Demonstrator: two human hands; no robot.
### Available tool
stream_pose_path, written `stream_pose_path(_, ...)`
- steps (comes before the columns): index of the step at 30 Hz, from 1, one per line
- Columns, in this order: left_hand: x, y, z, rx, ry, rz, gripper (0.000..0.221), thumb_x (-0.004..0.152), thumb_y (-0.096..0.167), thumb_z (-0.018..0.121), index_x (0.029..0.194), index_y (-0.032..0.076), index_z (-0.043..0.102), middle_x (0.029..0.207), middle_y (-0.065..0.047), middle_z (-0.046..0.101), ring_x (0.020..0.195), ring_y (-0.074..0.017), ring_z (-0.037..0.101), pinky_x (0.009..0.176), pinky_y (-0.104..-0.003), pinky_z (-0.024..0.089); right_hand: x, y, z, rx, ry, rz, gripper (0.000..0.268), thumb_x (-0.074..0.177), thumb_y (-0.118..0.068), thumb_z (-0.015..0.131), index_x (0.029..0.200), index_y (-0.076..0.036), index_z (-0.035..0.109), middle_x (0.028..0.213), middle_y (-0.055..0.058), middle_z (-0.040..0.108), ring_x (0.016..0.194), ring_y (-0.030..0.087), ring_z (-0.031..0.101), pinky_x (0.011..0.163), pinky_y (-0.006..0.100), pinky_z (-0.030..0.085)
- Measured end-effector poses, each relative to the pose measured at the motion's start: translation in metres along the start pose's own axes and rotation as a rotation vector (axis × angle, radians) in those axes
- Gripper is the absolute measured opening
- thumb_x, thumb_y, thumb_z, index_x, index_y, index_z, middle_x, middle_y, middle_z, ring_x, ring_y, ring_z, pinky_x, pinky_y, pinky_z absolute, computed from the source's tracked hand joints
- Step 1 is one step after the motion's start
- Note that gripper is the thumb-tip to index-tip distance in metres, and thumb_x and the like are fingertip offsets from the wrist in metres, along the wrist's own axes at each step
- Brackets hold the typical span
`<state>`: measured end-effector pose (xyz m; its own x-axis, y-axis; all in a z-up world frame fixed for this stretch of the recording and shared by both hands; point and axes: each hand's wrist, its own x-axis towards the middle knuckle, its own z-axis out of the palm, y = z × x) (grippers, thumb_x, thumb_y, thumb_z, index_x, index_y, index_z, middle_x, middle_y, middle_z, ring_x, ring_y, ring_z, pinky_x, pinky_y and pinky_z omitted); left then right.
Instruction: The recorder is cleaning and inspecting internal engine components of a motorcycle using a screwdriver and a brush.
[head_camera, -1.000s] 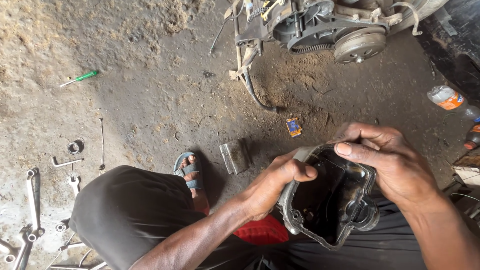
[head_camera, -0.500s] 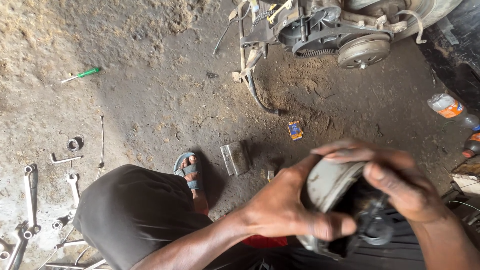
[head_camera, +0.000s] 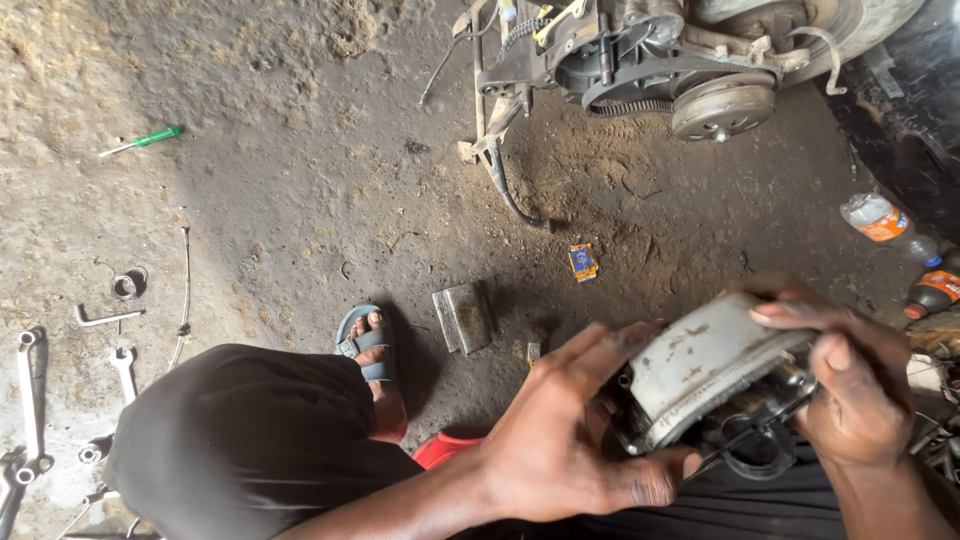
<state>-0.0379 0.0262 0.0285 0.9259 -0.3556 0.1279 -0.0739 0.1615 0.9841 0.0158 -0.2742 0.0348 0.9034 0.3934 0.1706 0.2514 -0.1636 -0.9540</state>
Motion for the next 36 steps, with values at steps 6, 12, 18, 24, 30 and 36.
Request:
stream_pose_path(6, -0.002, -0.003, -0.002, 0.08, 0.024, 0.133, 0.086, 0.085, 0.037, 0.08, 0.148, -0.011, 0.047, 0.125, -0.022, 0.063, 0.114, -0.0308, 0.068, 0.098, -0.035, 0.057, -0.001, -0.006, 0.007, 0.02, -0.008, -0.084, 0.043, 0.115, -0.039, 0.052, 0.121, 0.0, 0.069, 0.119, 0.024, 0.072, 0.113, 0.032, 0.07, 0.095, 0.041, 0.06)
stream_pose_path(12, 0.009, -0.008, -0.003, 0.089, 0.023, -0.02, 0.092, 0.083, 0.047, 0.08, 0.153, -0.003, 0.046, 0.123, -0.018, 0.064, 0.112, -0.0287, 0.068, 0.096, -0.037, 0.058, 0.011, -0.025, 0.029, 0.169, 0.247, 0.323, 0.043, 0.112, -0.033, 0.045, 0.129, 0.003, 0.063, 0.112, 0.02, 0.071, 0.101, 0.026, 0.071, 0.089, 0.04, 0.058)
stream_pose_path(18, 0.026, -0.015, 0.003, -0.3, 0.003, -0.214, 0.109, 0.077, 0.042, 0.087, 0.163, 0.003, 0.031, 0.137, -0.012, 0.058, 0.121, -0.0221, 0.064, 0.092, -0.032, 0.062, 0.021, -0.026, 0.035, 0.281, 0.429, 0.546, 0.042, 0.111, -0.028, 0.046, 0.136, 0.002, 0.06, 0.114, 0.013, 0.069, 0.1, 0.02, 0.069, 0.089, 0.039, 0.057)
stream_pose_path(24, 0.024, -0.04, 0.01, -0.483, -0.045, -0.323, 0.113, 0.087, 0.034, 0.083, 0.175, 0.004, 0.02, 0.126, -0.019, 0.069, 0.107, -0.0243, 0.069, 0.093, -0.032, 0.059, 0.021, -0.024, 0.032, 0.356, 0.435, 0.643, 0.042, 0.113, -0.033, 0.045, 0.134, 0.0, 0.06, 0.112, 0.013, 0.07, 0.1, 0.021, 0.069, 0.086, 0.044, 0.056)
stream_pose_path(30, 0.027, -0.048, 0.01, -0.196, 0.02, -0.028, 0.111, 0.087, 0.019, 0.089, 0.167, -0.004, 0.016, 0.12, -0.032, 0.068, 0.102, -0.0319, 0.068, 0.09, -0.041, 0.057, 0.025, -0.012, 0.026, 0.451, 0.602, 0.798, 0.036, 0.108, -0.036, 0.052, 0.131, -0.01, 0.064, 0.117, 0.002, 0.071, 0.106, 0.015, 0.067, 0.093, 0.039, 0.055)
stream_pose_path(36, 0.032, -0.061, 0.008, -0.683, -0.017, -0.392, 0.118, 0.08, 0.024, 0.085, 0.169, -0.001, 0.011, 0.103, -0.022, 0.077, 0.09, -0.0214, 0.075, 0.078, -0.033, 0.06, 0.034, -0.015, 0.031, 0.468, 0.588, 0.913, 0.032, 0.104, -0.039, 0.055, 0.124, -0.015, 0.064, 0.118, 0.0, 0.069, 0.109, 0.015, 0.065, 0.094, 0.041, 0.053)
